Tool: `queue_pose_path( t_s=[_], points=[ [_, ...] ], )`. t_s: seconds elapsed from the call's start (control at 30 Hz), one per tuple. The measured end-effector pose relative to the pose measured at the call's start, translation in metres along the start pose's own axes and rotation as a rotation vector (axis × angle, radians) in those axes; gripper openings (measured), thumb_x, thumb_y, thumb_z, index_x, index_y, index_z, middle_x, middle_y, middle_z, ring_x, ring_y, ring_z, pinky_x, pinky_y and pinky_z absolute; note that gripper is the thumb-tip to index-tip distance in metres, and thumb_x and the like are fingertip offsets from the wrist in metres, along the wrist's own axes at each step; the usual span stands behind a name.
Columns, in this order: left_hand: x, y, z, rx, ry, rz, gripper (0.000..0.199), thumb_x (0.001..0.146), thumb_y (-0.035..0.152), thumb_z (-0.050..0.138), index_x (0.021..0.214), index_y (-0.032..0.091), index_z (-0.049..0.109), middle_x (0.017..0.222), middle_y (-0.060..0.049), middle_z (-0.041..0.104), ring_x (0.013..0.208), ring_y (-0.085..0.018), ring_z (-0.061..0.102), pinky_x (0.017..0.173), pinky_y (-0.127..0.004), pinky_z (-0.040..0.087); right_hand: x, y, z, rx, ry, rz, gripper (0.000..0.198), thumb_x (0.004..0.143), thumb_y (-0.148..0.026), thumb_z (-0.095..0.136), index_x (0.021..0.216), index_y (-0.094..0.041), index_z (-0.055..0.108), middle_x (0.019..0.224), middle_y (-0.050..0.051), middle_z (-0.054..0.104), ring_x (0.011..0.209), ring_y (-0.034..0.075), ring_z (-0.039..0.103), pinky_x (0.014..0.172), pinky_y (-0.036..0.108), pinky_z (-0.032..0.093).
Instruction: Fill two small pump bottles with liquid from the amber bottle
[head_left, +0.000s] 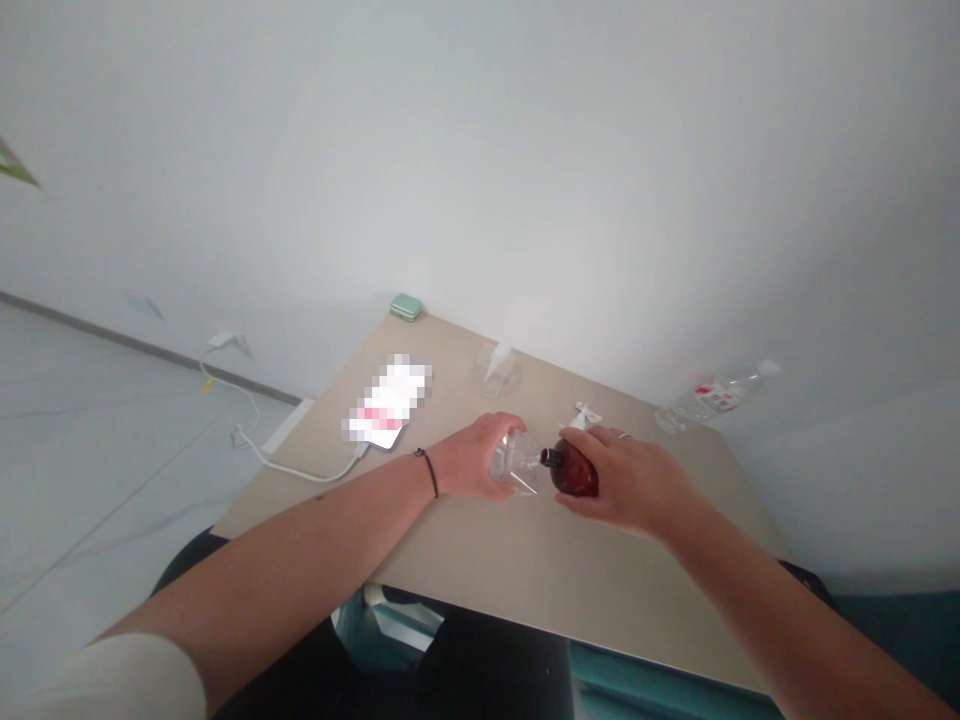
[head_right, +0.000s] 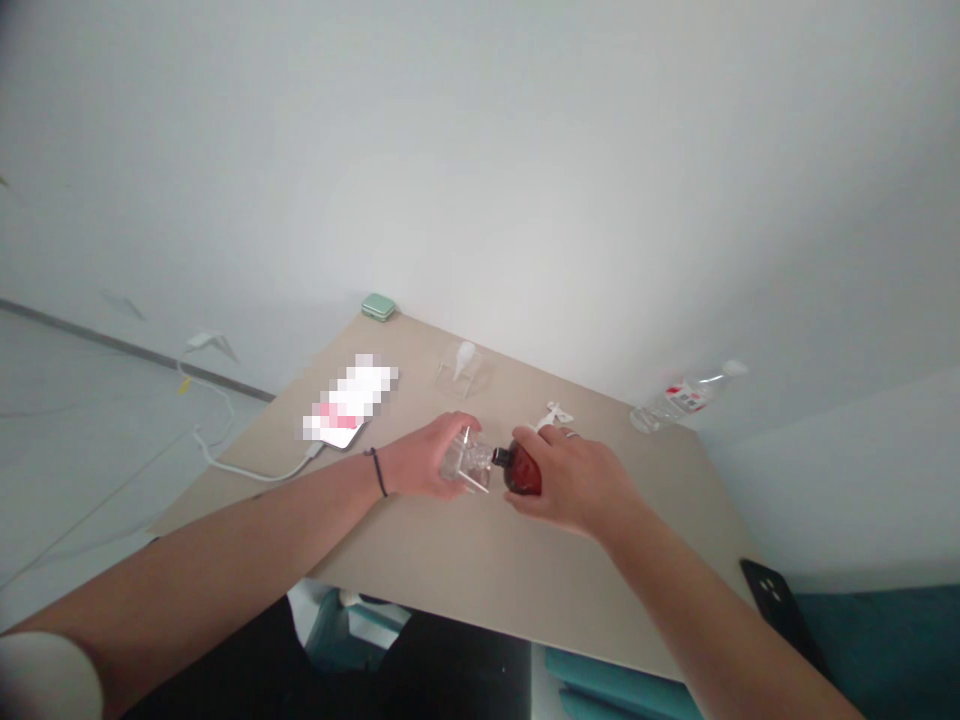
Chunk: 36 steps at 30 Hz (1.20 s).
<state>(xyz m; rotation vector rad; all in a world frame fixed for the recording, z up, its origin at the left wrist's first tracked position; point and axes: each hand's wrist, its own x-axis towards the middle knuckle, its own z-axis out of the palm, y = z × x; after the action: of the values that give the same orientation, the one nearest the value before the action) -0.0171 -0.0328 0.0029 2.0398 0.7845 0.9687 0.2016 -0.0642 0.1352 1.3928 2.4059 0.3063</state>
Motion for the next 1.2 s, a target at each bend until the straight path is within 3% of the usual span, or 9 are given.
queue_pose_path(
  t_s=[1.2],
  points=[
    [-0.0003,0.0015,-0.001,0.004,-0.003,0.003,0.076,0.062,0.032,0.081,0.127,0.017,0.045,0.123,-0.014,0.055,0.114,-0.032,0.056,0.103,-0.05,0.046,-0.0002,-0.0009,-0.0009,0.009,-0.009,0.014,0.066,0.078,-0.06,0.062,0.134,-0.027,0.052,0.117,0.012,0.069,0.09,0.03,0.069,0.068,0.035,0.047]
  ],
)
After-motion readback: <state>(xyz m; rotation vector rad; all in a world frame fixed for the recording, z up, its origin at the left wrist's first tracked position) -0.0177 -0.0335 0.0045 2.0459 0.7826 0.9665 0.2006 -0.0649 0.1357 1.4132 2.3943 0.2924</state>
